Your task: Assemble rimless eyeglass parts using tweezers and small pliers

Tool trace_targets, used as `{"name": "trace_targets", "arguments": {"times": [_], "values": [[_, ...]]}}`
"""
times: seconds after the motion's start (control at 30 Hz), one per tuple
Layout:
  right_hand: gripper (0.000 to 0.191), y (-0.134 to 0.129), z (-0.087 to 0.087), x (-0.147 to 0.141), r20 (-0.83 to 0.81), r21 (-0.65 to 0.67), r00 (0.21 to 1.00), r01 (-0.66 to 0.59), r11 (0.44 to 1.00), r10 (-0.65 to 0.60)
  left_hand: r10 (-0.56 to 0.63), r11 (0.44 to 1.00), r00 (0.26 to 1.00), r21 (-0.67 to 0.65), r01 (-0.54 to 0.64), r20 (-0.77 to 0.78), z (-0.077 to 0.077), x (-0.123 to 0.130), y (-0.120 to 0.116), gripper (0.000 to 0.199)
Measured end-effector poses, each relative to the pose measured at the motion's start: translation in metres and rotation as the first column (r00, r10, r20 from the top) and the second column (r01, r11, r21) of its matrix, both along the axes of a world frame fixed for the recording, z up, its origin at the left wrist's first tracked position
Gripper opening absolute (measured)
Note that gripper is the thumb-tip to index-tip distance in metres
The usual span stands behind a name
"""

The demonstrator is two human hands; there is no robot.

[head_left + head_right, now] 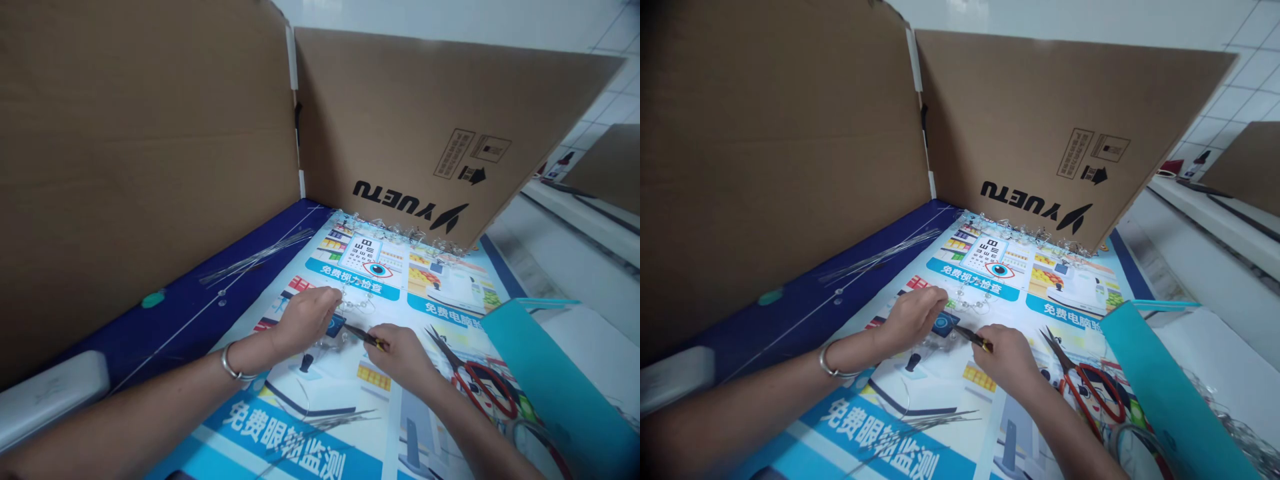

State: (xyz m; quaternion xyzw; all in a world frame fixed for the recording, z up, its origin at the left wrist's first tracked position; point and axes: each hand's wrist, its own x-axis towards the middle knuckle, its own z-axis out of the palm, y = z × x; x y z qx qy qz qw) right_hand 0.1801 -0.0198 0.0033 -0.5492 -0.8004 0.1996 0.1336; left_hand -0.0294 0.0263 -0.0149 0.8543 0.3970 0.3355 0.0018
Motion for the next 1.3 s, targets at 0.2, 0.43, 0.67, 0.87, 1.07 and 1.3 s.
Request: {"name": "trace_targets", "arguments": {"times": [0.2,0.43,0.67,0.87,1.07,1.3], "values": [[0.014,0.002,-0.003,0.002,0.028,0.027,0.999,0.026,0.999,-0.027,-0.109,0.989,0.992,-0.094,0.114,0.055,0.0,-0.001,0.003,0.014],[0.013,0.002,-0.002,0.003,0.045,0.021,0.998,0.033,0.999,-0.034,-0.093,0.919,0.926,-0.326,0.221,0.365,0.01,0.001,0.003,0.017],[0.014,0.002,-0.002,0.002,0.054,0.054,0.998,0.029,0.998,-0.032,-0.024,0.784,0.805,-0.488,0.383,0.593,0.015,0.004,0.005,0.016],[0.01,0.001,-0.003,0.0,0.029,0.095,0.998,0.047,0.994,-0.05,-0.042,0.816,0.834,-0.463,0.346,0.549,0.019,0.005,0.003,0.016],[0.007,0.0,-0.004,-0.002,-0.019,0.114,0.998,0.065,0.991,-0.063,-0.078,0.847,0.879,-0.434,0.307,0.47,0.022,0.005,-0.002,0.016],[0.01,0.001,-0.004,-0.002,-0.036,0.124,0.998,0.063,0.99,-0.059,-0.096,0.871,0.909,-0.408,0.274,0.407,0.024,0.005,-0.005,0.018]]}}
